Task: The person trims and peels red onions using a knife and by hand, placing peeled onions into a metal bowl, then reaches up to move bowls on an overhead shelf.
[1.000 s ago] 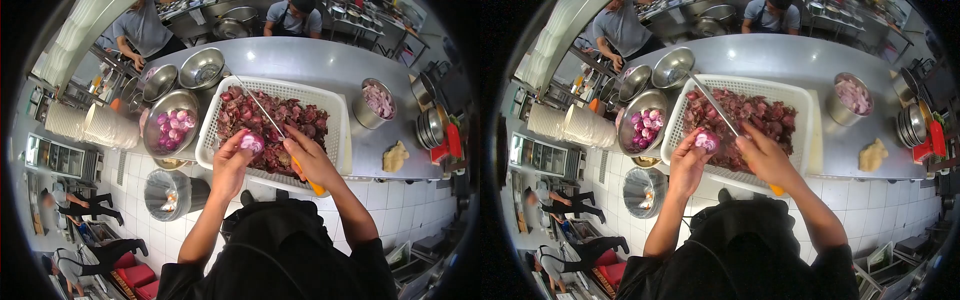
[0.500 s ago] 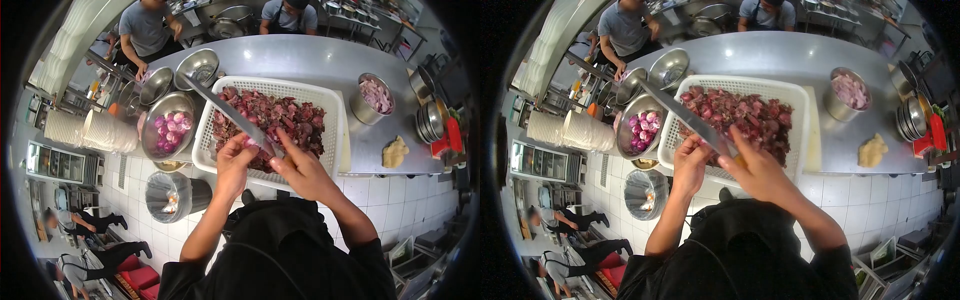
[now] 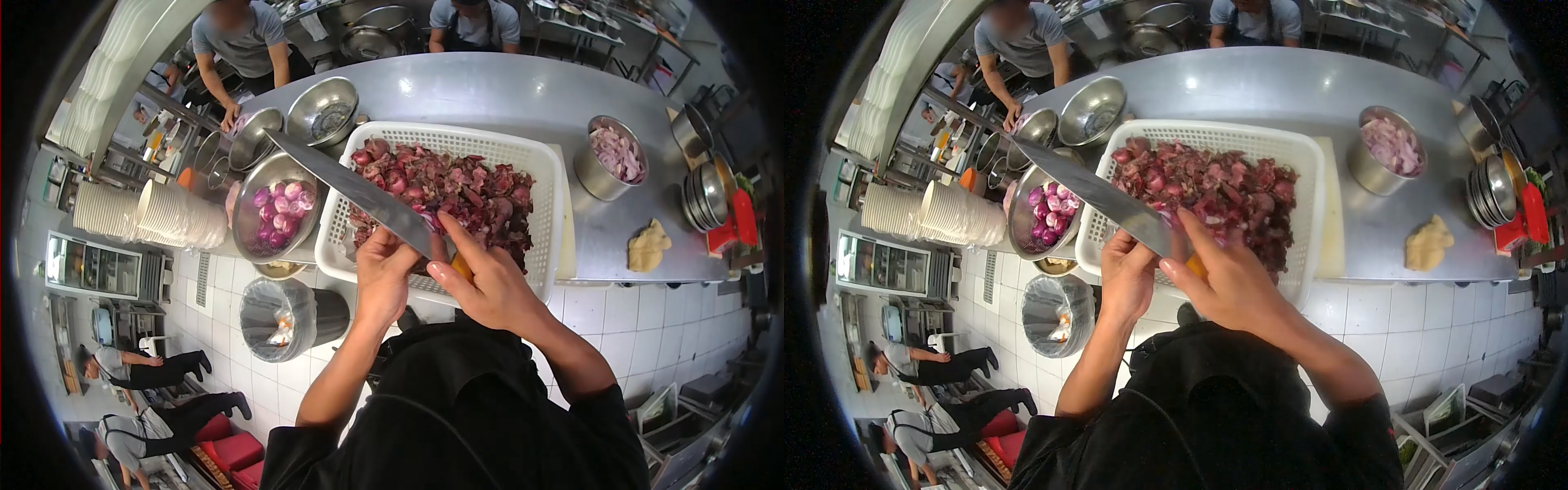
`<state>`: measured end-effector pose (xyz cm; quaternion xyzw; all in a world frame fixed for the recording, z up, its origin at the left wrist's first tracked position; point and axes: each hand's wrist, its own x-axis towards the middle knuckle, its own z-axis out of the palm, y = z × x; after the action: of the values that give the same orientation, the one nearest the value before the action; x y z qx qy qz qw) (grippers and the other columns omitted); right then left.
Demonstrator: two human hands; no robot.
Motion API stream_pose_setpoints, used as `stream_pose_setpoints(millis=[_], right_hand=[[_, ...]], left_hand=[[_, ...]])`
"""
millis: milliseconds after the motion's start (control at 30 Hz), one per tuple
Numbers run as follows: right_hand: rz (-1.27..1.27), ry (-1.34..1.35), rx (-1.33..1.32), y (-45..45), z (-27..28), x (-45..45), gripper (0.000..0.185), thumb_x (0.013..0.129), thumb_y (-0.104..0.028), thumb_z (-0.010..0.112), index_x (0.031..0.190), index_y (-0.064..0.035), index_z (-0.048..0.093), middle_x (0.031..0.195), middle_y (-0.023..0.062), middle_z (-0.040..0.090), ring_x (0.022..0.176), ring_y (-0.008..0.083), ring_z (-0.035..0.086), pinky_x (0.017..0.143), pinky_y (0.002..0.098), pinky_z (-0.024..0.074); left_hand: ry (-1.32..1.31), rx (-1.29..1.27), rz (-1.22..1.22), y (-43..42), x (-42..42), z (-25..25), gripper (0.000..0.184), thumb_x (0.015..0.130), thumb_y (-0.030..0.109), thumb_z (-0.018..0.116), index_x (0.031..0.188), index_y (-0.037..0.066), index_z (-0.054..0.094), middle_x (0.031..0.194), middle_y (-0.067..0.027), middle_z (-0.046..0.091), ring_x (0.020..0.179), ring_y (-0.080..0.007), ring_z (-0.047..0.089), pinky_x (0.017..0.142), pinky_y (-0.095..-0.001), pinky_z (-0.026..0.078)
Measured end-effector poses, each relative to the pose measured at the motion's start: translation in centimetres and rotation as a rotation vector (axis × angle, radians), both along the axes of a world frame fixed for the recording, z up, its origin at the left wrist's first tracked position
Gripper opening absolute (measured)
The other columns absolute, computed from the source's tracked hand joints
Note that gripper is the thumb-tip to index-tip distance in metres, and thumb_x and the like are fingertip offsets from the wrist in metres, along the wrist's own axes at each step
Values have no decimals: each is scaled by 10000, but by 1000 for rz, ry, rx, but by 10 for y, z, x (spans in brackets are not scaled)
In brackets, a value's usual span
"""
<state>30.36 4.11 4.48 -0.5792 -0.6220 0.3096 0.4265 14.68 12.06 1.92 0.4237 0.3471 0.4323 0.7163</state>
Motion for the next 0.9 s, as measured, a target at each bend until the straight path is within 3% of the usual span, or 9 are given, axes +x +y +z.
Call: stream_pose_setpoints(millis=[233,333,433,467,567,667,767,867,900], right_hand=[[-31,140,-73,2,-3,3,560,943,-325,632,1374,5,495,803,202,670,776,420,658,765,446,501],[-26,168,-27,3,-2,5,515,975,-348,591,1352,-2,535,692,137,641,602,306,632,612,374,494],[46,680,-509,7,5,28,421,1011,-379,525,1212,-19,610,618,57,581,475,161,537,485,291,426],[108,717,-470,8,-2,32,392,1029,-413,478,1019,-46,617,579,0,507,431,75,444,426,241,356],[135,715,-450,9,2,37,496,1034,-483,451,766,-69,508,537,23,478,423,98,456,409,265,387],[79,661,-481,9,1,38,494,1039,-474,441,894,-21,575,544,28,482,431,92,459,420,258,392],[17,681,-540,6,5,33,496,1025,-391,492,1358,-26,538,621,1,518,478,84,462,449,254,387],[3,627,-492,1,6,28,606,1016,-359,523,1522,-65,365,665,-5,519,528,83,473,476,245,387],[9,622,-456,-1,7,27,599,1013,-350,530,1512,-55,378,676,4,527,543,83,482,490,246,390]], left_hand=[[-56,95,-51,5,-6,-7,370,847,-124,580,1202,-25,619,1090,-82,688,977,-141,655,873,-289,527],[-102,115,-76,9,-11,-12,427,833,-143,571,1243,-27,610,1103,-87,687,976,-145,655,875,-293,527],[-153,76,-193,9,-19,-3,485,813,-161,565,1278,-27,599,1114,-91,687,978,-145,654,881,-293,524],[-178,64,-223,12,-22,-10,502,837,-122,541,1329,-26,562,1158,-116,669,1046,-181,647,949,-342,514],[-348,-134,-203,15,-18,-3,504,867,-65,509,1370,-30,513,1230,-144,632,1127,-229,624,1024,-408,484],[-423,-230,-239,18,-20,-8,515,896,-14,509,1408,-33,457,1285,-150,598,1179,-258,599,1064,-455,457],[-422,-244,-240,17,-21,-13,501,914,4,539,1408,-29,456,1294,-141,595,1185,-250,594,1059,-447,458],[-349,-166,-220,13,-20,-11,499,923,9,576,1407,-20,461,1304,-133,593,1186,-241,592,1056,-434,455],[-318,-133,-209,12,-19,-10,501,923,8,589,1407,-17,463,1307,-130,592,1185,-237,592,1055,-430,453]])
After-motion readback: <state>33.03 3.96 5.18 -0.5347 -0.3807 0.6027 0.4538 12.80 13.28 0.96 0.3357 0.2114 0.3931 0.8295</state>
